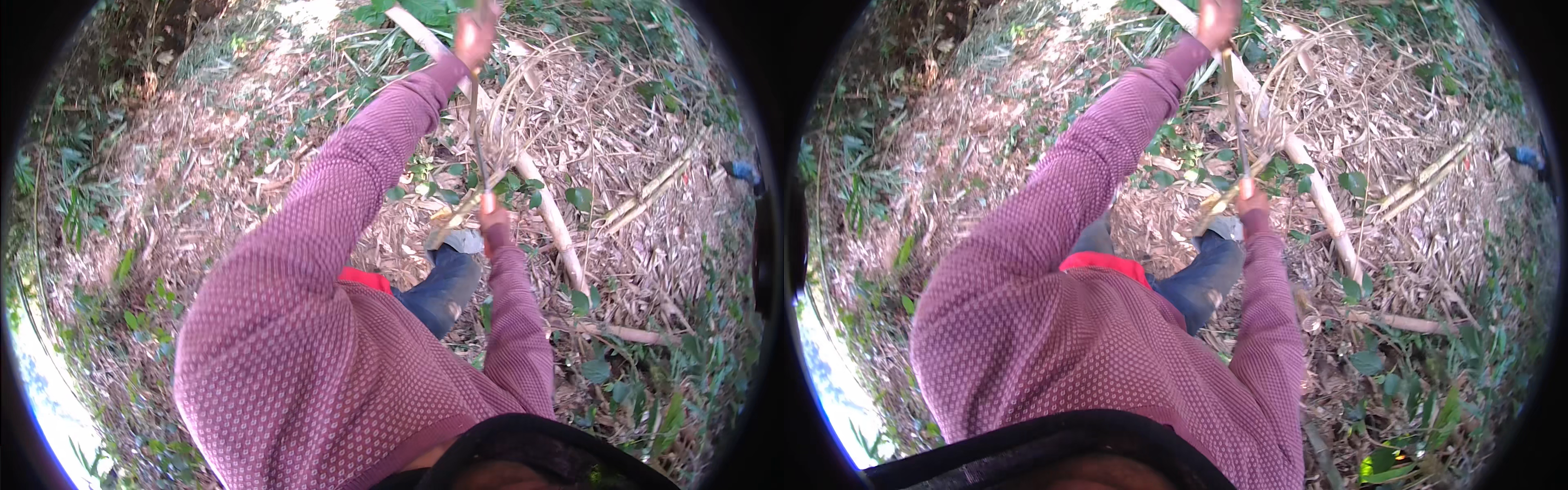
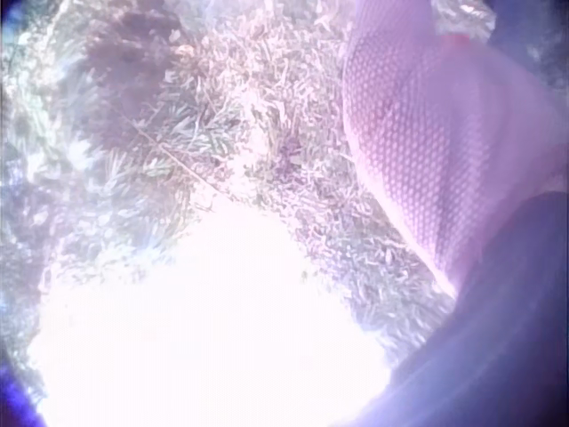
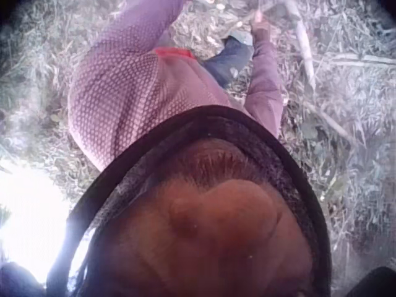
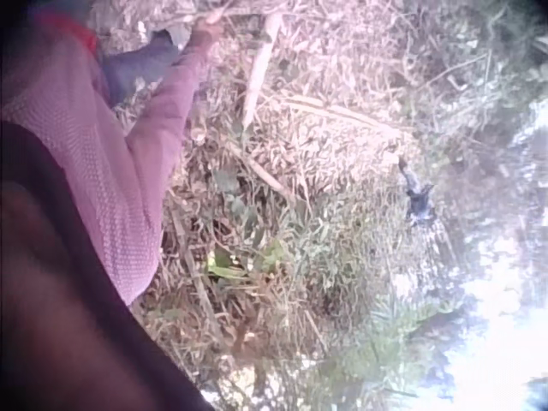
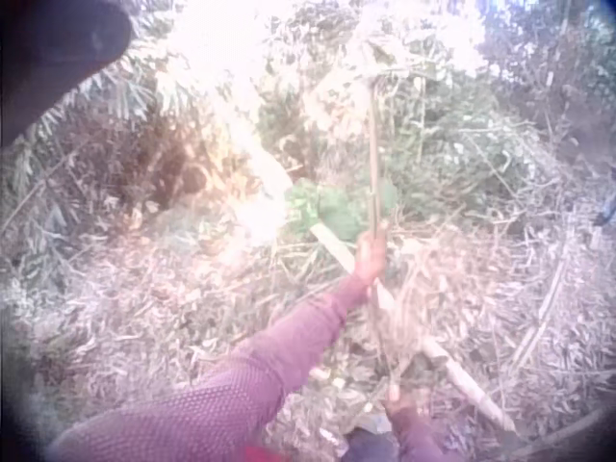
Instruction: The person uses a machete to cut long, thin sticks into smaller pieces. They hold the sticks with their left hand and repeatedly strike them with the machete in their right hand, dropping the cut pieces onto the ground.
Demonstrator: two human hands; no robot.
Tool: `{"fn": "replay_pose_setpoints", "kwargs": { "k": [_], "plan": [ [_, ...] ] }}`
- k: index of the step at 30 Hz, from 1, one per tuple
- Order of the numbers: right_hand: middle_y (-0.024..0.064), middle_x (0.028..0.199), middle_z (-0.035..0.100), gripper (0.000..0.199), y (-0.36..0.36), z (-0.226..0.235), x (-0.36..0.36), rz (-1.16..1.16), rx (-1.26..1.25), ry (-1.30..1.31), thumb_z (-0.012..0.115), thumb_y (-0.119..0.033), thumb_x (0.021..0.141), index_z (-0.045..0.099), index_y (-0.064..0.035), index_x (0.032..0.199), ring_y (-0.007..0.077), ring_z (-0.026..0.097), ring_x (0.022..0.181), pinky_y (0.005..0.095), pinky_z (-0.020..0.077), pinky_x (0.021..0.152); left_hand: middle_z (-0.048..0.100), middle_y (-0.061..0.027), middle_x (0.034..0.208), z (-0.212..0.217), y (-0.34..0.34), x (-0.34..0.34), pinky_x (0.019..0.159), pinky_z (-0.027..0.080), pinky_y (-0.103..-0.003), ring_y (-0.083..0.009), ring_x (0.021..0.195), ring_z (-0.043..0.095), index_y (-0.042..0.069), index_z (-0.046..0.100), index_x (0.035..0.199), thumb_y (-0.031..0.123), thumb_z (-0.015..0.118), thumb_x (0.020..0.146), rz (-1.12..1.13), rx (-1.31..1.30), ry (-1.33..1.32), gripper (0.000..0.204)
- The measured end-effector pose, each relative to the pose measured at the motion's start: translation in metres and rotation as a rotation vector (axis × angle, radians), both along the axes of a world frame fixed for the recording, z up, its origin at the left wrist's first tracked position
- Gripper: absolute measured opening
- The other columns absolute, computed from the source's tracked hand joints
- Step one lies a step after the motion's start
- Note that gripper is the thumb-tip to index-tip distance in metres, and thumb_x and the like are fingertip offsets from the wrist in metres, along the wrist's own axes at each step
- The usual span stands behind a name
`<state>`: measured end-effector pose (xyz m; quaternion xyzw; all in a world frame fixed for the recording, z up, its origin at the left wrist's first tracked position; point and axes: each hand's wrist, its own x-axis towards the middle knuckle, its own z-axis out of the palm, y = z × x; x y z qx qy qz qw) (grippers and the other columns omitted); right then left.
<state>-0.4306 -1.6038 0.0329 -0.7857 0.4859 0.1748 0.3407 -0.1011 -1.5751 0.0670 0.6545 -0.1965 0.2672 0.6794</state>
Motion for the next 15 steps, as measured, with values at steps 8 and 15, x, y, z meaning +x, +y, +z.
{"fn": "replay_pose_setpoints", "kwargs": {
  "k": [8, 15],
  "plan": [
    [0.0107, 0.078, 0.061, 0.041, -0.03, -0.076, -0.057, -0.122, 0.308, -0.344, 0.064, -0.014, 0.066, 0.055, 0.0, 0.104, 0.0218, 0.061, 0.065, 0.0339, 0.0493, 0.056, 0.036, -0.0019, 0.062, -0.024, 0.083, 0.05, 0.043, 0.03, -0.029, -0.0129, 0.051, 0.032, 0.01, 0.037, 0.079, 0.038, 0.031, 0.091, -0.115, -0.441, 0.546, 0.031],
    [0.0054, 0.058, 0.054, 0.02, -0.032, 0.056, 0.005, -0.007, 0.089, -0.432, 0.061, -0.01, 0.069, 0.056, 0.0013, 0.085, 0.0127, 0.052, 0.043, 0.0269, 0.0414, 0.039, 0.024, 0.0027, 0.047, -0.064, 0.165, -0.006, 0.032, 0.022, -0.025, -0.0089, 0.039, 0.019, 0.016, 0.026, 0.064, 0.051, 0.016, 0.093, 0.015, -0.852, 0.769, 0.046]
  ]
}}
